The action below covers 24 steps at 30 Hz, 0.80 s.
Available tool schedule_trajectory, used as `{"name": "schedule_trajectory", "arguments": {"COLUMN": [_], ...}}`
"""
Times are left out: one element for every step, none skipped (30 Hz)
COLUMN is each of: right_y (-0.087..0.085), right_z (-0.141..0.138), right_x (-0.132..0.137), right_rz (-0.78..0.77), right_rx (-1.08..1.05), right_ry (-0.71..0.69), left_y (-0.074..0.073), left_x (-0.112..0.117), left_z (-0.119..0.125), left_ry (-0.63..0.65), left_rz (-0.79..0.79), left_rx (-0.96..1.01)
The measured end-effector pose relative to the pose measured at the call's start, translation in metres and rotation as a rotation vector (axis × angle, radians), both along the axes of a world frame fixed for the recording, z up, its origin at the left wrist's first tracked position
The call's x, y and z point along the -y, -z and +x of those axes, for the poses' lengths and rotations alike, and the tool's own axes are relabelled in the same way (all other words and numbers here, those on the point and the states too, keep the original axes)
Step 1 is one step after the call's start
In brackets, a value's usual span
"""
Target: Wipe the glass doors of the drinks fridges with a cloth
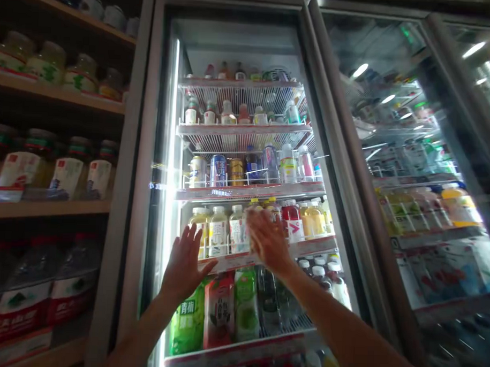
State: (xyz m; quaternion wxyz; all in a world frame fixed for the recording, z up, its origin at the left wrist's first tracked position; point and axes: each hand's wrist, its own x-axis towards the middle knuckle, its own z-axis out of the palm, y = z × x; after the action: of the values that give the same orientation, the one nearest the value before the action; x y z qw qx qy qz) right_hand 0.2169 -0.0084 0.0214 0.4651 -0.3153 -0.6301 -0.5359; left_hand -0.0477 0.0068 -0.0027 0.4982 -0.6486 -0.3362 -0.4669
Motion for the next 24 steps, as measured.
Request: {"name": "schedule_trajectory", "arguments": {"right_y": [0.001,0.0,-0.001,-0.002,-0.002,-0.001,0.001,0.004,0.007,0.009,0.011,0.012,0.013,0.012,0.01,0.007,0.005,0.003,0.003,0.004,0.007,0.011,0.014,0.016], "right_z": [0.034,0.065,0.09,0.106,0.112,0.108,0.096,0.078,0.059,0.044,0.034,0.033,0.04,0.054,0.073,0.092,0.108,0.117,0.119,0.113,0.101,0.086,0.072,0.061], "right_x": [0.001,0.003,0.003,0.004,0.004,0.003,0.002,0.002,0.002,0.003,0.004,0.006,0.007,0.008,0.009,0.009,0.008,0.006,0.005,0.003,0.003,0.003,0.005,0.007], "right_rz": [0.046,0.096,0.128,0.156,0.181,0.195,0.201,0.193,0.17,0.13,0.087,0.048,0.019,0.012,0.023,0.052,0.088,0.121,0.144,0.155,0.152,0.134,0.1,0.058], "right_rx": [-0.081,-0.212,-0.357,-0.465,-0.535,-0.557,-0.53,-0.451,-0.335,-0.181,-0.037,0.073,0.12,0.078,-0.033,-0.2,-0.35,-0.458,-0.52,-0.524,-0.484,-0.402,-0.272,-0.12], "right_ry": [0.02,0.046,0.07,0.073,0.066,0.046,0.018,-0.012,-0.035,-0.051,-0.054,-0.046,-0.028,-0.003,0.025,0.052,0.07,0.078,0.078,0.069,0.056,0.043,0.033,0.031], "left_y": [0.0,0.0,0.0,0.0,-0.001,-0.001,-0.001,-0.001,-0.001,-0.001,-0.002,-0.002,-0.002,-0.001,-0.001,-0.001,-0.001,-0.001,-0.001,-0.001,-0.001,-0.002,-0.002,-0.002], "left_x": [0.0,0.0,-0.001,-0.001,-0.001,-0.001,-0.001,-0.001,-0.001,0.0,0.001,0.001,0.002,0.002,0.002,0.002,0.003,0.003,0.003,0.003,0.004,0.004,0.005,0.005], "left_z": [0.003,0.005,0.007,0.008,0.009,0.009,0.009,0.008,0.008,0.008,0.007,0.007,0.008,0.008,0.008,0.009,0.009,0.01,0.01,0.01,0.01,0.01,0.01,0.01], "left_ry": [-0.001,0.0,0.003,0.005,0.007,0.006,0.003,-0.001,-0.009,-0.019,-0.03,-0.037,-0.041,-0.04,-0.033,-0.023,-0.014,-0.007,-0.005,-0.006,-0.009,-0.012,-0.015,-0.016], "left_rz": [0.002,0.006,0.01,0.01,0.007,0.002,0.001,0.004,0.007,0.009,0.01,0.011,0.01,0.006,-0.001,-0.011,-0.023,-0.036,-0.045,-0.047,-0.045,-0.041,-0.036,-0.03], "left_rx": [0.012,0.02,0.027,0.031,0.033,0.034,0.035,0.035,0.034,0.031,0.026,0.024,0.022,0.023,0.025,0.027,0.03,0.034,0.039,0.042,0.044,0.044,0.041,0.037]}}
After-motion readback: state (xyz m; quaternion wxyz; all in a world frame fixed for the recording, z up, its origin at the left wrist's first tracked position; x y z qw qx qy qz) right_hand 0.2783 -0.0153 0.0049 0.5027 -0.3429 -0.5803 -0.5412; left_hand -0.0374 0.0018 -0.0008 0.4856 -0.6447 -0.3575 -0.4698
